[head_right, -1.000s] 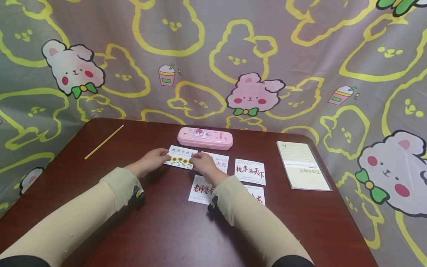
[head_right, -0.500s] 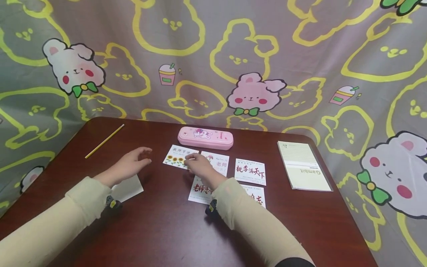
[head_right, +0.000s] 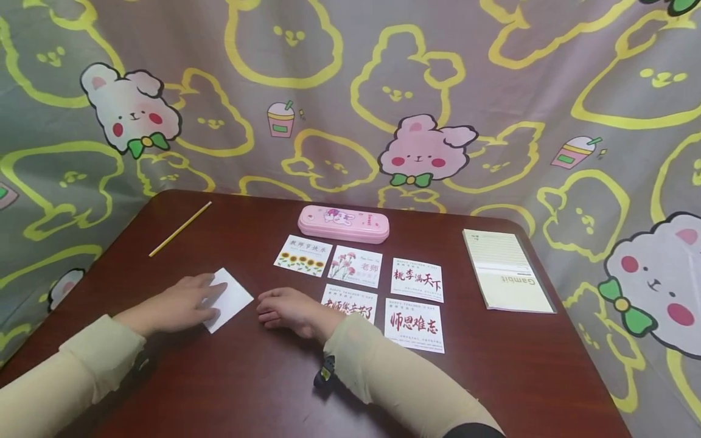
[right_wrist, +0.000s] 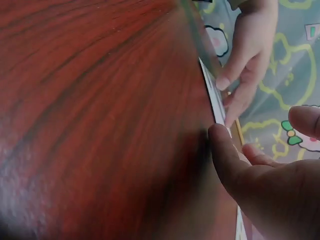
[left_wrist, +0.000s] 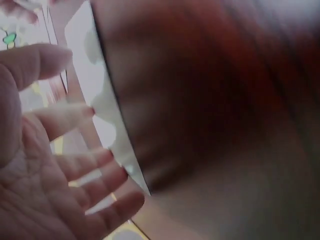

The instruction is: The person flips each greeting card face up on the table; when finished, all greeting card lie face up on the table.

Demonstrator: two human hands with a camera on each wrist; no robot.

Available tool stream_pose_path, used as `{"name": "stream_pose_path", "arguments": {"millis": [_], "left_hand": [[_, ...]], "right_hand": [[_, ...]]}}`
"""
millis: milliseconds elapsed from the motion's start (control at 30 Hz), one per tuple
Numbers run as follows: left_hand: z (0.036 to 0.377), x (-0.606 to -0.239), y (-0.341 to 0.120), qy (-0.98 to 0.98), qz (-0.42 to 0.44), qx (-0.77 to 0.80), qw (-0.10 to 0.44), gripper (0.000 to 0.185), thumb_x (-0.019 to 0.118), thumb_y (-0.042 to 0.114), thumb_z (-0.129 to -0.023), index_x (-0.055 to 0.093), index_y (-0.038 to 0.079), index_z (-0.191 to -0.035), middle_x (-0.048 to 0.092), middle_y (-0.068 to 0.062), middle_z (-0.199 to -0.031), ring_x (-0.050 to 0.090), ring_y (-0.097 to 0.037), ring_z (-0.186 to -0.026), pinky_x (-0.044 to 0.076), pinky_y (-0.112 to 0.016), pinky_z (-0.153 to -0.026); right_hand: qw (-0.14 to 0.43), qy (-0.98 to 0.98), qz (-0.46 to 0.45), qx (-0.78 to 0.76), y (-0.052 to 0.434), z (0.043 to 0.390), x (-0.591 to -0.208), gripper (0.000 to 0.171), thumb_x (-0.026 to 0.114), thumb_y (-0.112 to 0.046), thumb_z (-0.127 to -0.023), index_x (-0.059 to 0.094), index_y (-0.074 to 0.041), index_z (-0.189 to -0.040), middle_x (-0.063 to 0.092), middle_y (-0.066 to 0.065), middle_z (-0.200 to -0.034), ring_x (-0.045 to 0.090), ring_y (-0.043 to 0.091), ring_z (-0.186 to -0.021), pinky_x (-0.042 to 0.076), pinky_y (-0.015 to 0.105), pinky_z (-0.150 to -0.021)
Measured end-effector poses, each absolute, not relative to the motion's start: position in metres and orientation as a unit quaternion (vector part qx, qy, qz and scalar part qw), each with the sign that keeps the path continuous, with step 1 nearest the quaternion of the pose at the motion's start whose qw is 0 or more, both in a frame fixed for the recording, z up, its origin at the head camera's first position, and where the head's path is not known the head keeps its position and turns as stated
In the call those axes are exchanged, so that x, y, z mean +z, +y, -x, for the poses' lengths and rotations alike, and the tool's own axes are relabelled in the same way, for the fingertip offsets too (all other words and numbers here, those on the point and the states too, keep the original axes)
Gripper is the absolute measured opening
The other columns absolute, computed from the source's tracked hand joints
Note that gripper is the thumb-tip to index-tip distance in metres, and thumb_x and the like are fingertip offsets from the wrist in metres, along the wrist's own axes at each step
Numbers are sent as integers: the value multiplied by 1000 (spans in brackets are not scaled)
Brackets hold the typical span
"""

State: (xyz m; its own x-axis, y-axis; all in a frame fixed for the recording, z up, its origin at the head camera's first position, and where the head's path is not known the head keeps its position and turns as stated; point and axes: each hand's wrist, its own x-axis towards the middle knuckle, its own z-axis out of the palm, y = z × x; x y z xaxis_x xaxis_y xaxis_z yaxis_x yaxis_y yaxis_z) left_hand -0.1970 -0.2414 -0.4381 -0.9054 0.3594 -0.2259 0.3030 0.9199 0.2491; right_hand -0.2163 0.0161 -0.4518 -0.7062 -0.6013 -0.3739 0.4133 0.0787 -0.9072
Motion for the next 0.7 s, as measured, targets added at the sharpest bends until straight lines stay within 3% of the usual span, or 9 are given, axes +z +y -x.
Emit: {"name": "stream_pose_path", "arguments": {"millis": [100,233,500,700], "left_hand": [[196,-440,-228,977,-166,72,114,65,71,34,-94,55,-3,-145,46,-38,-141,45,-56,-127,43,-67,-96],[194,-439,-215,980,-153,63,110,66,72,34,-93,55,-4,-144,48,-37,-134,48,-53,-121,47,-64,-93],[191,-447,-203,976,-163,105,98,73,73,30,-93,48,-21,-138,37,-46,-145,35,-60,-137,35,-65,-110],[191,-447,-202,971,-164,124,123,92,79,45,-87,44,-18,-144,32,-46,-149,31,-61,-140,36,-67,-108]], "right_hand": [[364,613,45,-700,13,216,-454,38,51,-2,-100,50,14,-134,64,18,-113,66,24,-102,53,42,-98],[349,571,-4,-743,8,218,-453,37,50,-2,-99,47,12,-133,60,19,-111,63,29,-106,48,47,-105],[331,536,-55,-774,2,217,-445,37,49,-6,-99,46,9,-133,54,22,-117,55,33,-112,41,50,-111],[310,535,-79,-782,1,216,-444,44,50,-4,-97,48,8,-139,55,30,-130,58,38,-115,45,49,-108]]}}
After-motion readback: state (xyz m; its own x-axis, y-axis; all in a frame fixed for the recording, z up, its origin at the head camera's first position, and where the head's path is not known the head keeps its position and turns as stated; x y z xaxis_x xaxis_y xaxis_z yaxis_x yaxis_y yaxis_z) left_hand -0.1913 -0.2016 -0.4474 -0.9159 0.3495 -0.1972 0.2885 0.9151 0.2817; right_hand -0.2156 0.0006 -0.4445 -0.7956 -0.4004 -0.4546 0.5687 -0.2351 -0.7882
